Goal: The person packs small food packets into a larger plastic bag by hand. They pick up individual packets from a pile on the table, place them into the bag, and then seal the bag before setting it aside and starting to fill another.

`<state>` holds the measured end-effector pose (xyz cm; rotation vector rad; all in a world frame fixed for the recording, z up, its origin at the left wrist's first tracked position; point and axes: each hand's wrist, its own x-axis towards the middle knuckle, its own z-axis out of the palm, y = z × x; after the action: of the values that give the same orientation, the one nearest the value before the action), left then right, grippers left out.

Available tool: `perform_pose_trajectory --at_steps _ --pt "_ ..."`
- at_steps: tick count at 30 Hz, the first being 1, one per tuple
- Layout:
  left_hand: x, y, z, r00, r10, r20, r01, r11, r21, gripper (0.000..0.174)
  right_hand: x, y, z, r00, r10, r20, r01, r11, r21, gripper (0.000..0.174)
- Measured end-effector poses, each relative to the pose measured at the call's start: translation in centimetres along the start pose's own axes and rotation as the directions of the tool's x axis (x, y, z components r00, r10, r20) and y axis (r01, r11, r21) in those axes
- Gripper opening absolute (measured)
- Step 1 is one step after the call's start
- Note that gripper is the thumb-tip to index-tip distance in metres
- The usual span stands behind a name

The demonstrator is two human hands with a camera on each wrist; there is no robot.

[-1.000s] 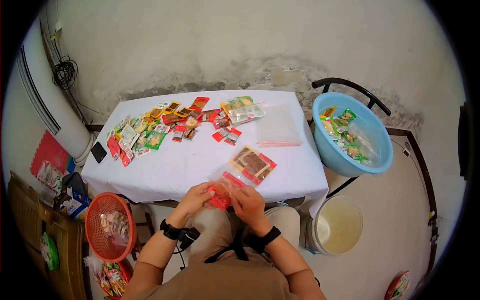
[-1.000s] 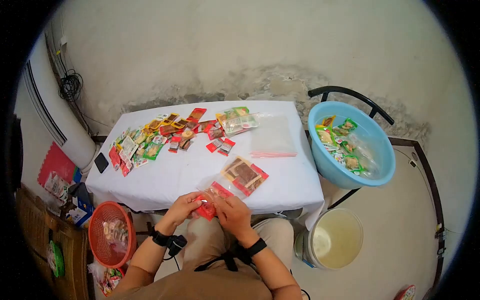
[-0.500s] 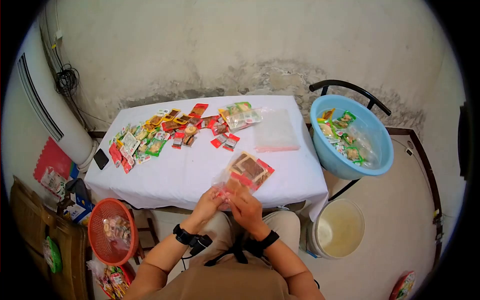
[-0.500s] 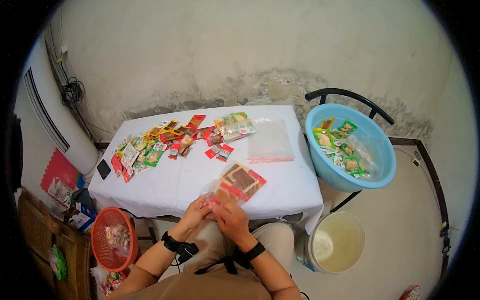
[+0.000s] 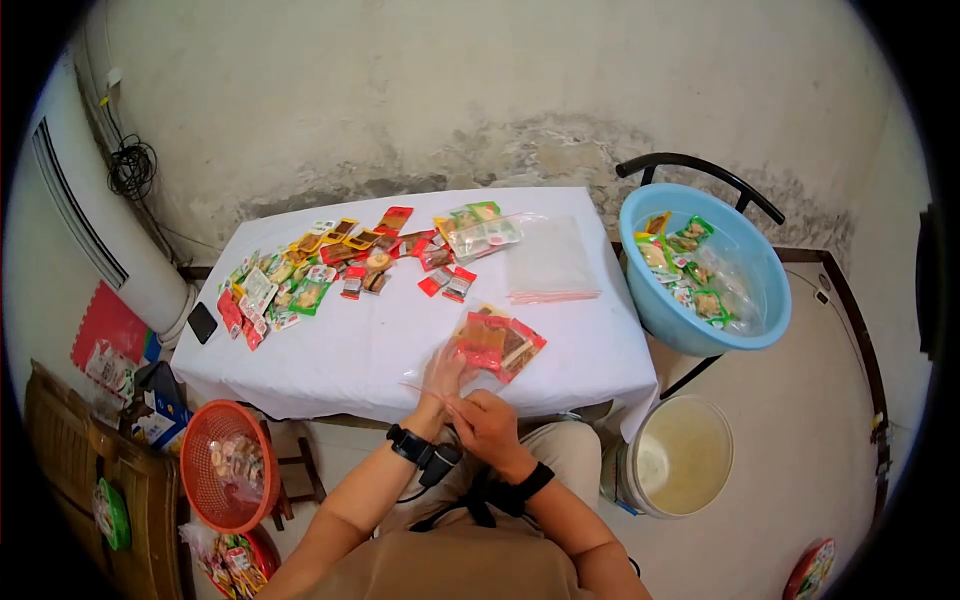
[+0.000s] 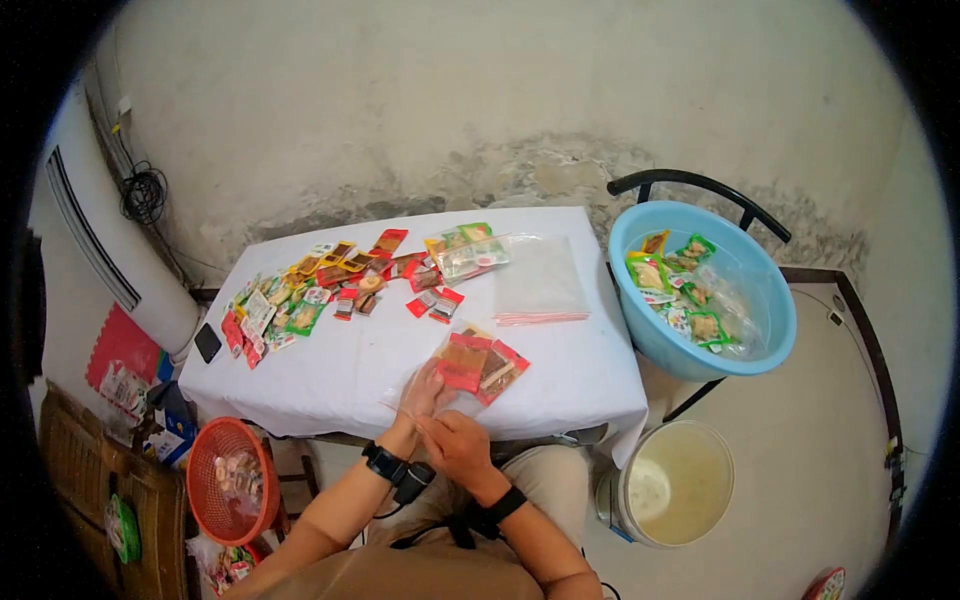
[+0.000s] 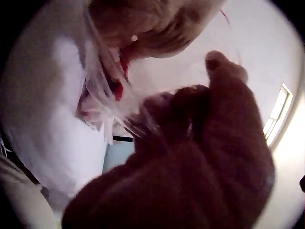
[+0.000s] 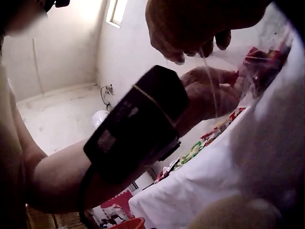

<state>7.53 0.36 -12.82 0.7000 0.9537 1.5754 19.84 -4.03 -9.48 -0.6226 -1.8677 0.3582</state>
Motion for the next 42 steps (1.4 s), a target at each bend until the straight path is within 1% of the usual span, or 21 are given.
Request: perform_pose_trajectory --at_steps 3,5,9,11,12,14,15,16,17,18,20,21,23,24,26,27,29,32,39,41,42 --pt "1.8 0.2 -0.3 0.993 -0.103 -0.059 0.112 0.978 0.177 0.051 0.3 -0.2 -0.4 1.0 0.004 -0.022 -0.003 1.0 0.024 0.017" --pt "2.3 0.4 0.2 0.988 -0.051 -0.145 0.066 0.992 0.103 0.05 0.4 -0.4 -0.6 1.0 0.021 -0.02 -0.021 1.0 0.015 0.016" --pt "2.8 -1.1 0.0 0.992 0.001 -0.124 -0.008 0.998 -0.058 0.047 0.3 0.3 -0.5 0.999 0.043 -0.017 -0.042 0.999 0.019 0.017" --pt "3.7 -5.1 -2.9 0.929 0.36 0.081 -0.369 0.896 0.249 0.045 0.3 0.4 -0.7 0.998 0.045 -0.034 -0.044 0.999 0.023 0.018" --pt "2.4 -4.3 -2.4 0.93 0.357 0.084 -0.366 0.897 0.247 0.045 0.4 0.4 -0.8 0.998 0.048 -0.036 -0.047 0.999 0.018 0.018" --pt "-1.4 -1.1 -0.6 0.997 -0.037 -0.066 0.031 0.995 -0.091 0.043 0.6 0.3 -1.1 0.998 0.041 -0.037 -0.039 0.998 0.048 0.019" --pt "-1.4 -0.7 -1.1 0.997 -0.038 -0.065 0.032 0.995 -0.091 0.043 0.8 0.1 -1.2 0.998 0.042 -0.037 -0.04 0.998 0.048 0.019" --pt "-1.4 -0.1 -1.9 0.951 0.209 0.228 -0.298 0.813 0.5 0.044 0.9 0.0 -1.3 0.998 0.044 -0.039 -0.042 0.998 0.048 0.019" --pt "-1.6 0.2 -2.4 0.791 0.201 0.578 -0.612 0.242 0.753 0.044 0.7 -0.2 -1.2 0.998 0.047 -0.038 -0.045 0.998 0.05 0.02" --pt "-1.8 0.9 -1.8 0.794 0.199 0.575 -0.608 0.243 0.756 0.044 0.6 -0.3 -1.2 0.998 0.05 -0.035 -0.048 0.997 0.053 0.02" --pt "-1.6 2.9 0.5 0.644 0.246 0.724 -0.759 0.085 0.646 0.036 0.4 -0.4 -1.0 0.998 0.058 -0.018 -0.058 0.998 0.034 0.02" --pt "-1.0 2.8 0.8 0.642 0.247 0.726 -0.76 0.084 0.644 0.036 0.4 -0.4 -1.0 0.998 0.058 -0.02 -0.057 0.998 0.033 0.02" --pt "0.6 1.9 1.3 0.631 0.06 0.773 -0.749 -0.211 0.628 0.051 0.5 -0.6 -1.4 0.998 0.062 -0.021 -0.062 0.998 0.005 0.02" --pt "1.2 1.5 1.8 0.624 0.061 0.779 -0.755 -0.208 0.622 0.051 0.5 -0.6 -1.6 0.998 0.062 -0.025 -0.062 0.998 -0.003 0.02" --pt "2.1 0.9 2.6 0.525 0.057 0.849 -0.775 -0.38 0.505 0.054 0.5 -0.7 -1.8 0.996 0.089 0.002 -0.089 0.996 -0.021 0.02" --pt "2.2 0.7 2.8 0.524 0.059 0.85 -0.775 -0.38 0.504 0.054 0.6 -0.7 -1.9 0.996 0.087 0.002 -0.087 0.996 -0.023 0.02" --pt "2.4 0.4 3.1 0.604 -0.008 0.797 -0.733 -0.399 0.551 0.055 0.7 -0.6 -2.0 0.996 0.092 -0.016 -0.092 0.996 -0.013 0.02" --pt "2.8 0.1 3.3 0.622 -0.045 0.782 -0.719 -0.428 0.548 0.053 0.7 -0.3 -2.1 0.995 0.097 -0.02 -0.097 0.995 -0.003 0.019" --pt "3.0 1.1 2.5 0.574 -0.132 0.808 -0.705 -0.582 0.405 0.043 0.4 -0.2 -2.2 0.994 0.11 -0.025 -0.11 0.994 0.005 0.015" --pt "3.5 1.3 1.1 0.384 0.012 0.923 -0.837 -0.419 0.353 0.037 0.2 0.3 -2.2 0.987 0.15 -0.056 -0.149 0.989 0.01 0.014" --pt "3.4 1.3 0.7 0.382 0.011 0.924 -0.838 -0.418 0.351 0.037 0.3 0.4 -2.3 0.987 0.151 -0.058 -0.15 0.989 0.008 0.014"
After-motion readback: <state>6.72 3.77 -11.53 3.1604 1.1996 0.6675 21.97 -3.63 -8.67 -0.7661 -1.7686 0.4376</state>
